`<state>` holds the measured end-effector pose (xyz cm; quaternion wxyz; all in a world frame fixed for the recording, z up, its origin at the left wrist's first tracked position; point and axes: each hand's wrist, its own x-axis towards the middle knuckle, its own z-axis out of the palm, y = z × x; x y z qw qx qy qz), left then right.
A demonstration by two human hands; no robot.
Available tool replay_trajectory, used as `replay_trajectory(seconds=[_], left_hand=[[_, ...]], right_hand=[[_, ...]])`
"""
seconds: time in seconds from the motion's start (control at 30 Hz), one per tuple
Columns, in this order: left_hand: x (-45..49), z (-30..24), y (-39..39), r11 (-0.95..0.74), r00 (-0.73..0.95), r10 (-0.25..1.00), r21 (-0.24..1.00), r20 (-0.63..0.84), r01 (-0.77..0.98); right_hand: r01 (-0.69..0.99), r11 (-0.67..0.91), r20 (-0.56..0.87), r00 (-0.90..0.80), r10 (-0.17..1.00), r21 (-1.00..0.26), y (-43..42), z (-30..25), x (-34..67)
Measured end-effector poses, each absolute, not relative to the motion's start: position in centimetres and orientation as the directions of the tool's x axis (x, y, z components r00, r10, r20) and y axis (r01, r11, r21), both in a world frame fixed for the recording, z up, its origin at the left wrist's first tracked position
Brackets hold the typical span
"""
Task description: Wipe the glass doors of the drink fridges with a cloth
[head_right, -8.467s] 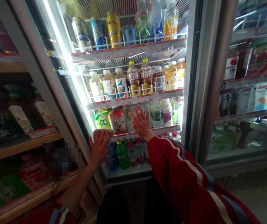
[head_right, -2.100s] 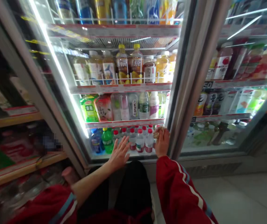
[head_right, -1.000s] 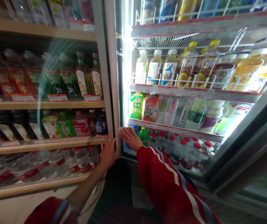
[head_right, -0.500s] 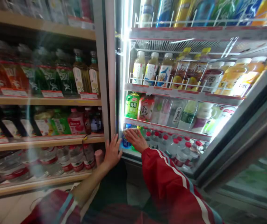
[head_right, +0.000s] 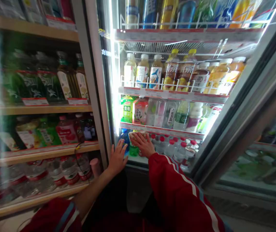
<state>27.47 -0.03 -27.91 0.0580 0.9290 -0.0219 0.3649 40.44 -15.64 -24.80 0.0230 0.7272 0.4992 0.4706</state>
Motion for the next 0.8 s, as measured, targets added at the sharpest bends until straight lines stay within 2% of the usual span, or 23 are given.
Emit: replay_trajectory(seconds=[0.33, 0.43, 0.63, 0.8], left_hand=[[28.1, -28.0, -1.2, -0.99, 0.751, -0.065, 0.051, 0.657, -0.131], [28.3, -28.0, -1.5, -0.989, 0.758, -0.074, 0.049, 0.648, -0.138], [29.1, -27.7, -2.6, -0.985, 0.767, -0.102, 0.044, 0.634, -0.167], [29.5, -26.9, -3.7, -0.975, 0.756, -0.134, 0.052, 0.64, -0.217]], right_hand=[[0.748, -0.291, 0.527, -0.092, 0.845, 0.597, -16.1, -23.4, 41.2], [0.744, -0.338, 0.561, -0.06, 0.826, 0.577, -17.1, -22.9, 41.8], [0.69, -0.584, 0.726, 0.122, 0.676, 0.427, -19.8, -22.5, 42.6], [0.689, -0.505, 0.638, 0.08, 0.766, 0.52, -22.3, -24.8, 42.0]])
